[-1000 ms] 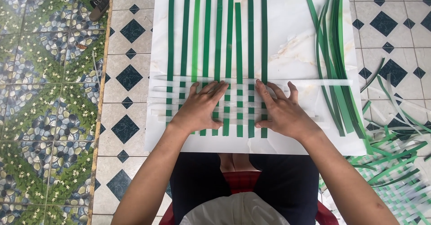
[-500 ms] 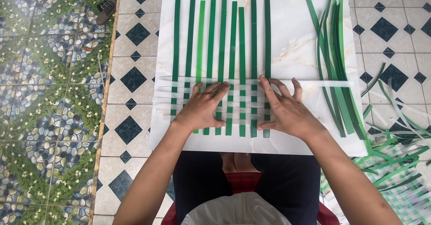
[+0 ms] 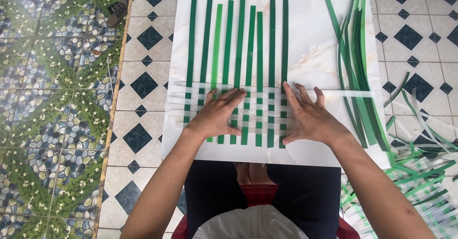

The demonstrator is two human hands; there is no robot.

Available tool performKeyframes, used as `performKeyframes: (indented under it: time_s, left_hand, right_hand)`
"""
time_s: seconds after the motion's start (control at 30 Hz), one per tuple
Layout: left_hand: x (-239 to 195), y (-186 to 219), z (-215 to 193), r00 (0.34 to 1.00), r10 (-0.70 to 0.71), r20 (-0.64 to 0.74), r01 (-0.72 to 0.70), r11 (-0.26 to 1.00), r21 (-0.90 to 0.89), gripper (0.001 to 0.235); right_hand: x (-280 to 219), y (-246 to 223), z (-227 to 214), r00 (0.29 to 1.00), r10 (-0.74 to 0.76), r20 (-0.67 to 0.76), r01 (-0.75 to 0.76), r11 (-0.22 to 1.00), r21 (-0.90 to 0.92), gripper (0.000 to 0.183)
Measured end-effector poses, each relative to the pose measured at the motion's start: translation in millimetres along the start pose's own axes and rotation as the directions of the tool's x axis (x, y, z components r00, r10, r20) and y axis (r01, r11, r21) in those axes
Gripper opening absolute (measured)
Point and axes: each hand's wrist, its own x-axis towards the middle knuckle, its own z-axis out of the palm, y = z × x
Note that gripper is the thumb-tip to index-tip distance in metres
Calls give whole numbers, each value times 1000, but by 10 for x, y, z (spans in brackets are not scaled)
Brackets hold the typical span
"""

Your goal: Weaving green and white plastic strips together on a white board to create a woven mat or pattern.

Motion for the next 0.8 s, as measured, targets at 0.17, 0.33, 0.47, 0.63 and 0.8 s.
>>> performKeyframes:
  time_s: [0.17,0.33,0.47,0.63,0.8]
  left_hand:
    - [2,-16,14,1000,0,-1,0,1000,-10,109]
    - [-13,-18,16,1000,5,-7,-5,1000,-28,110]
    - [-44,-19,15,999,24,-42,-26,998,-54,112]
    - [-221,-3,-337,988,22,-155,-46,987,-154,114]
    - [-578,-284,-783,966,-225,-129,224,974,-27,111]
  right_hand:
    - [44,-11,-21,1000,-4,19,4,1000,0,155]
    - [23,-22,-25,1000,-11,23,11,1000,-18,156]
    - [-3,-40,-20,1000,-10,17,11,997,-74,151]
    - [-19,-23,-7,1000,-8,2,8,993,-118,150]
    - [-29,-6,21,1000,-11,5,12,990,-144,150]
